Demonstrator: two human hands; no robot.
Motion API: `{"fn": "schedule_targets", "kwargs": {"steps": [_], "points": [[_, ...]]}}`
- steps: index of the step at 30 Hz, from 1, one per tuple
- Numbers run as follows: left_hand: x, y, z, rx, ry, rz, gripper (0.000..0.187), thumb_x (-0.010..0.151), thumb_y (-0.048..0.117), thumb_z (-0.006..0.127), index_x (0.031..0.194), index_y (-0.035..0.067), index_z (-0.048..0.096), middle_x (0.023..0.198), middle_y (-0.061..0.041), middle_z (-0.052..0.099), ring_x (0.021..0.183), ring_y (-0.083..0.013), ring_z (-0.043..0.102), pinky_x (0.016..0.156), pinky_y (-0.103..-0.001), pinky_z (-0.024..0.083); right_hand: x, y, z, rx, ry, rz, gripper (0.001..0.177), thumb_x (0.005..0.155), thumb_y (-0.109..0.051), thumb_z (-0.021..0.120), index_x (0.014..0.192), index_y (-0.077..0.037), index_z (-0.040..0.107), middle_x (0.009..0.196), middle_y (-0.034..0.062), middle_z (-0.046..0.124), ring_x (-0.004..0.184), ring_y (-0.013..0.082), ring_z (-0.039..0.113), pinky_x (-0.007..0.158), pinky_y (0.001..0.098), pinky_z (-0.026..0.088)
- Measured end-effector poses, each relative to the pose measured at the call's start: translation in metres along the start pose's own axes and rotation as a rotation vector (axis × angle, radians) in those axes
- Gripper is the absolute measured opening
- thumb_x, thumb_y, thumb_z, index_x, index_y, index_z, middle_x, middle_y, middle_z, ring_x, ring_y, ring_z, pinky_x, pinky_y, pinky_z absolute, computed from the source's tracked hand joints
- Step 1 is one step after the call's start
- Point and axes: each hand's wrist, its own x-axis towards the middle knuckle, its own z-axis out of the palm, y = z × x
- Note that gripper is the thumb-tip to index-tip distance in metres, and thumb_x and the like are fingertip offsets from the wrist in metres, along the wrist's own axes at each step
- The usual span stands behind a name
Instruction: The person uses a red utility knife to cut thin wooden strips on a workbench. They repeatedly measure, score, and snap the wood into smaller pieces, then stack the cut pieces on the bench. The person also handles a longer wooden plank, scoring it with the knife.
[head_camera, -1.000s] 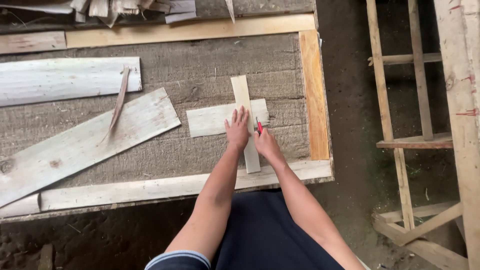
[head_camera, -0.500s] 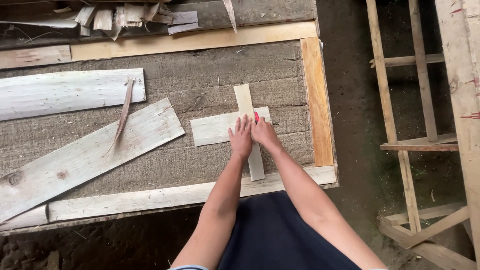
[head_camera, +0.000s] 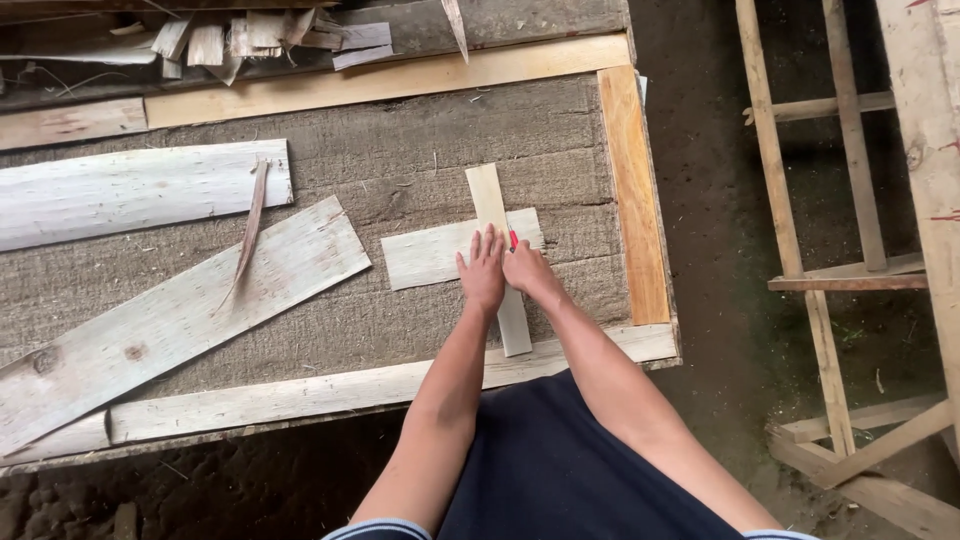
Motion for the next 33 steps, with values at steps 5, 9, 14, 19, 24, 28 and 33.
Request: {"fn": "schedule_targets", "kwargs": {"steps": [5,9,14,19,24,28,33], "points": [[0.001,-0.002,0.003,0.087,-0.024,-0.013,0.078,0.101,0.036,0.060,0.164,0.033,0.015,0.173,0.012,0.001,0.160,-0.0200,0.005,0.120,-0.074,0.017,-0.016,0.031,0.015,0.045,-0.015,-0.013,0.058,0.102,-0.040,0.033,0.139,0.004,0.044,0.137,0.0350,0.058,0.132,0.0510,0.055,0.107,0.0595,0.047],[0.020,-0.009,0.016,0.126,-0.038,-0.022,0.101,0.089,0.038,0.078,0.165,0.033,0.012,0.173,0.012,-0.001,0.160,-0.0188,0.004,0.119,-0.075,0.019,-0.036,0.048,0.021,0.050,-0.033,-0.010,0.057,0.103,-0.036,0.032,0.140,0.006,0.042,0.138,0.0370,0.057,0.133,0.0511,0.054,0.107,0.0593,0.047],[0.007,-0.005,-0.005,0.018,-0.039,-0.015,0.100,0.087,0.033,0.081,0.164,0.031,0.018,0.174,0.010,0.005,0.160,-0.0194,0.007,0.120,-0.075,0.017,-0.003,0.094,0.064,0.087,0.001,-0.038,0.052,0.103,-0.043,0.037,0.132,-0.001,0.051,0.126,0.0327,0.064,0.119,0.0489,0.064,0.094,0.0584,0.054],[0.004,-0.011,0.002,-0.106,-0.036,0.006,0.108,0.080,0.030,0.087,0.164,0.030,0.019,0.174,0.009,0.005,0.160,-0.0186,0.009,0.123,-0.074,0.011,0.019,0.121,0.078,0.362,-0.007,-0.068,0.043,0.104,-0.046,0.044,0.111,-0.007,0.061,0.070,0.0220,0.066,0.048,0.0355,0.066,0.040,0.0427,0.054],[-0.017,-0.010,0.006,-0.037,0.313,-0.088,0.064,0.089,0.044,0.073,0.135,0.008,0.049,0.126,-0.006,0.046,0.118,-0.0260,0.055,0.092,-0.045,0.056,0.018,0.127,0.085,0.841,-0.100,0.018,0.038,0.105,-0.045,0.045,0.115,-0.011,0.056,0.060,0.0085,0.051,0.037,0.0192,0.050,0.031,0.0343,0.047],[-0.013,-0.013,0.047,-0.098,0.250,-0.129,0.069,0.087,0.062,0.067,0.124,0.007,0.049,0.111,-0.009,0.056,0.105,-0.0313,0.066,0.083,-0.049,0.059,0.013,0.122,0.067,0.906,-0.038,-0.022,0.039,0.104,-0.043,0.047,0.116,-0.008,0.056,0.074,0.0153,0.060,0.048,0.0237,0.061,0.040,0.0373,0.058],[-0.018,0.004,0.062,0.051,0.225,-0.112,0.088,0.070,0.082,0.069,0.112,0.008,0.047,0.102,-0.008,0.059,0.093,-0.0305,0.072,0.079,-0.050,0.058,0.022,0.126,0.044,1.118,0.113,-0.045,0.036,0.104,-0.041,0.049,0.118,-0.008,0.053,0.081,0.0107,0.060,0.053,0.0229,0.067,0.045,0.0371,0.064]]}}
